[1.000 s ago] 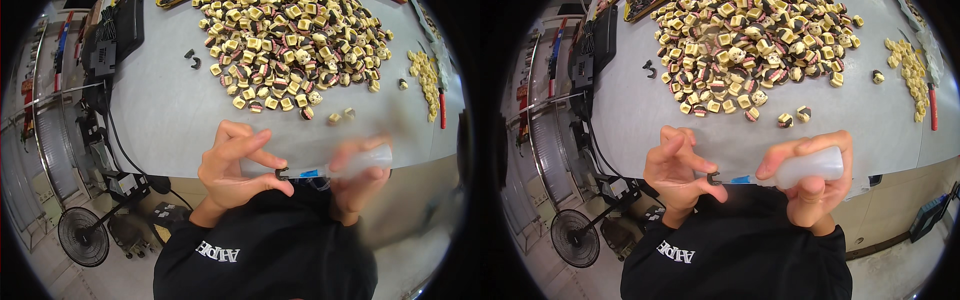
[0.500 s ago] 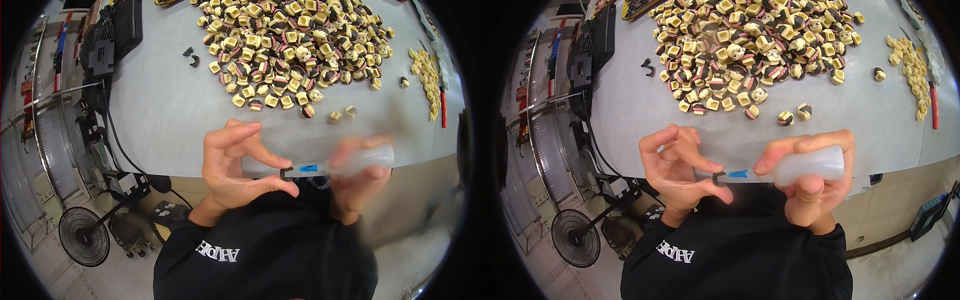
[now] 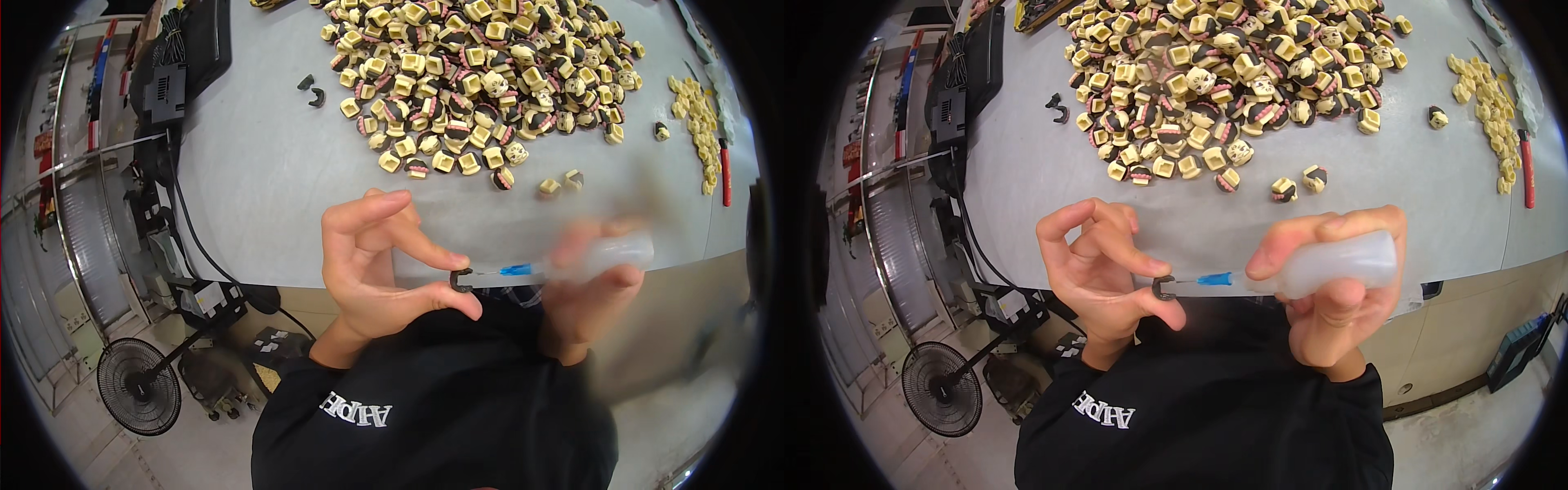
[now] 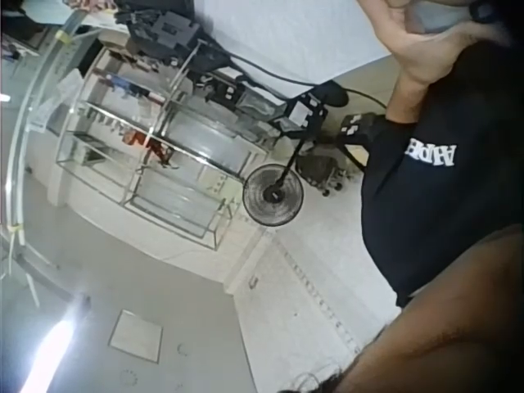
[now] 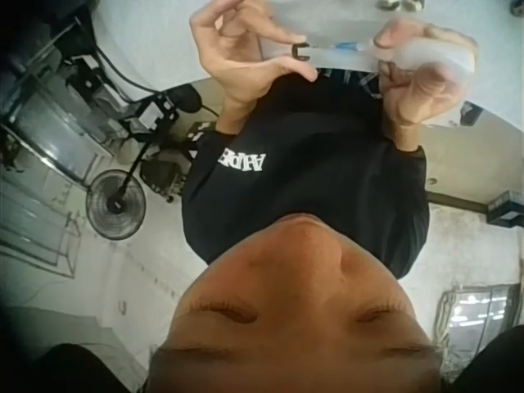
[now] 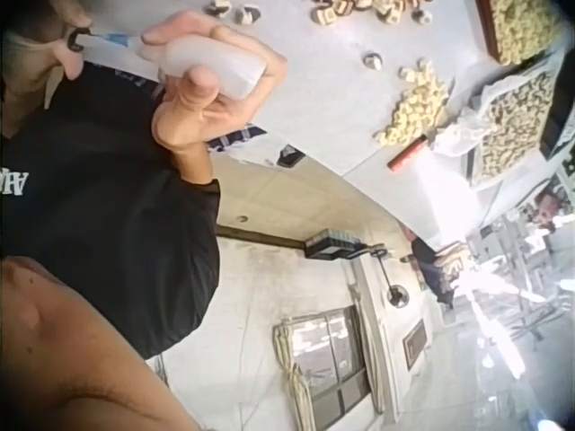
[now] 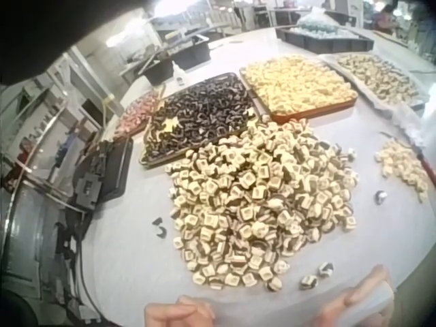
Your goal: Applying glue to gold-colored parts and attaching black components at a factory workbench.
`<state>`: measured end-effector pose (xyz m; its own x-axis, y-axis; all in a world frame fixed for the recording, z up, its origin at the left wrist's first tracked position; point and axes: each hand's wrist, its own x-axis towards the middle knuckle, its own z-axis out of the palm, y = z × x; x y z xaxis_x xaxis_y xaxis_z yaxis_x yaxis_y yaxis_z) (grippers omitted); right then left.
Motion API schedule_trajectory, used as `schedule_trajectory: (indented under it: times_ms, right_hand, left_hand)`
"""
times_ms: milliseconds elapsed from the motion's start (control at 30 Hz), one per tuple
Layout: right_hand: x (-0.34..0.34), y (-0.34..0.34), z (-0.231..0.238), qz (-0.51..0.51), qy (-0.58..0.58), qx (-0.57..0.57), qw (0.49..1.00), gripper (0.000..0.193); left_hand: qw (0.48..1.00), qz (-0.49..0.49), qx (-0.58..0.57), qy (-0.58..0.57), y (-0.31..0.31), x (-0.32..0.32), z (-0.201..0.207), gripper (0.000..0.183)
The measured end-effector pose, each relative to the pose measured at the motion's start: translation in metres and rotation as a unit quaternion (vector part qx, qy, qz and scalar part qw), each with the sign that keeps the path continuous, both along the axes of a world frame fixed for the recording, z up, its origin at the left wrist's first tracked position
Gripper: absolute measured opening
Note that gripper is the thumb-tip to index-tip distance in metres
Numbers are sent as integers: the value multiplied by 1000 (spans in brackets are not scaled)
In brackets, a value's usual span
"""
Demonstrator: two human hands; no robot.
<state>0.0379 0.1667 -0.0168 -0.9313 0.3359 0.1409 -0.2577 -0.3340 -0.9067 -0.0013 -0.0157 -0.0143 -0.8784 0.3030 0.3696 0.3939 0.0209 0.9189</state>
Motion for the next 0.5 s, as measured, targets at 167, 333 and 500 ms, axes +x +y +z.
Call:
schedule_trajectory:
  times_ms: [167,333,500]
  right_hand:
    - [-1,17,-2,-79,34,23,996,36]
    - [2,42,5,-205,70,100,971,35]
    - [9,72,8,-222,-32,344,912,35]
  left_hand:
    - [998,26,46,-43,1,4,1,93]
    - [989,52,82,-113,4,5,5,95]
    - [980,82,71,-165,6,10,9,94]
